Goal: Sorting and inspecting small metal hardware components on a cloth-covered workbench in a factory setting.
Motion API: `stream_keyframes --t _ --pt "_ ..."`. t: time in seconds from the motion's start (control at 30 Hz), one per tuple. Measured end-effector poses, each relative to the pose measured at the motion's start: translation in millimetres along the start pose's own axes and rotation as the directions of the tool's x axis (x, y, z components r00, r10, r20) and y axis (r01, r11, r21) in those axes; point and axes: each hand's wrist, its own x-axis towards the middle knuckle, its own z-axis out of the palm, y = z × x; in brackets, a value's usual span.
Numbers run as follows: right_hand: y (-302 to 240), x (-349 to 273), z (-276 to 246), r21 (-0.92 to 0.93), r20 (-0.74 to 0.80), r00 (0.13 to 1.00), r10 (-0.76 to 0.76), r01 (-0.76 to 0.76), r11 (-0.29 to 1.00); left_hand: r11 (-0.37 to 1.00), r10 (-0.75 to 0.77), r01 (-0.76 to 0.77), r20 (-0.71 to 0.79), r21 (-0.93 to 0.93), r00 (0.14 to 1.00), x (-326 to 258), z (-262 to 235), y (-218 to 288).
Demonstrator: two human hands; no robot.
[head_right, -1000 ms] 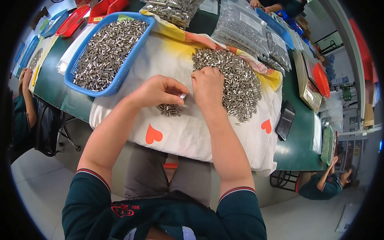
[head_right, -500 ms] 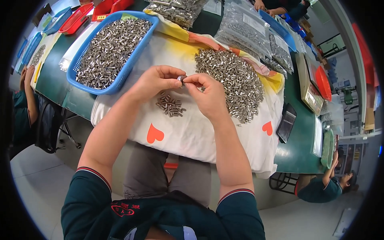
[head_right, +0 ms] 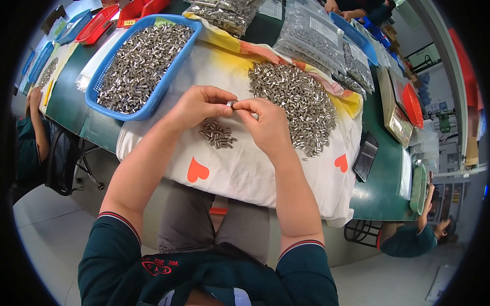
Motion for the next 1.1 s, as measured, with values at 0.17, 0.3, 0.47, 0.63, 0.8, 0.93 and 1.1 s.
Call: stream_keyframes --t 0.17,0.3,0.47,0.63,0.8,0.93,1.1 --pt "1.3 4.0 -3.8 0.004 0.043 0.997 0.066 -0.066 0.998 1.0 -0.011 0.01 0.034 0.022 0.999 2.2 -0.2 -2.9" --pt "13.6 5.9 -30.8 -0.173 -0.016 0.998 0.061 -0.063 0.983 0.994 -0.042 0.04 0.013 0.105 0.999 1.3 1.8 1.8" --pt "20.3 1.8 -24.2 -0.489 0.173 0.985 -0.003 0.089 0.867 0.996 -0.022 0.019 0.04 0.093 0.999 1.3 0.9 -0.3" --pt "23.8 0.9 -13.8 -0.572 0.165 0.986 0.011 0.086 0.816 0.994 -0.014 0.009 0.043 0.112 0.999 3.2 -0.3 -3.4" --pt "22.7 1.6 -8.8 -0.59 0.136 0.991 0.003 0.079 0.804 0.998 -0.037 0.035 0.036 0.062 0.999 2.0 0.6 -0.5" --pt "17.7 3.0 -9.4 -0.521 0.089 0.996 -0.028 0.071 0.851 1.0 -0.031 0.031 0.032 0.005 0.999 1.8 0.7 0.6" --pt "-3.9 3.2 -7.4 0.049 0.059 0.972 0.227 -0.23 0.972 0.992 0.004 0.0 0.032 -0.128 0.999 0.3 -0.9 1.1"
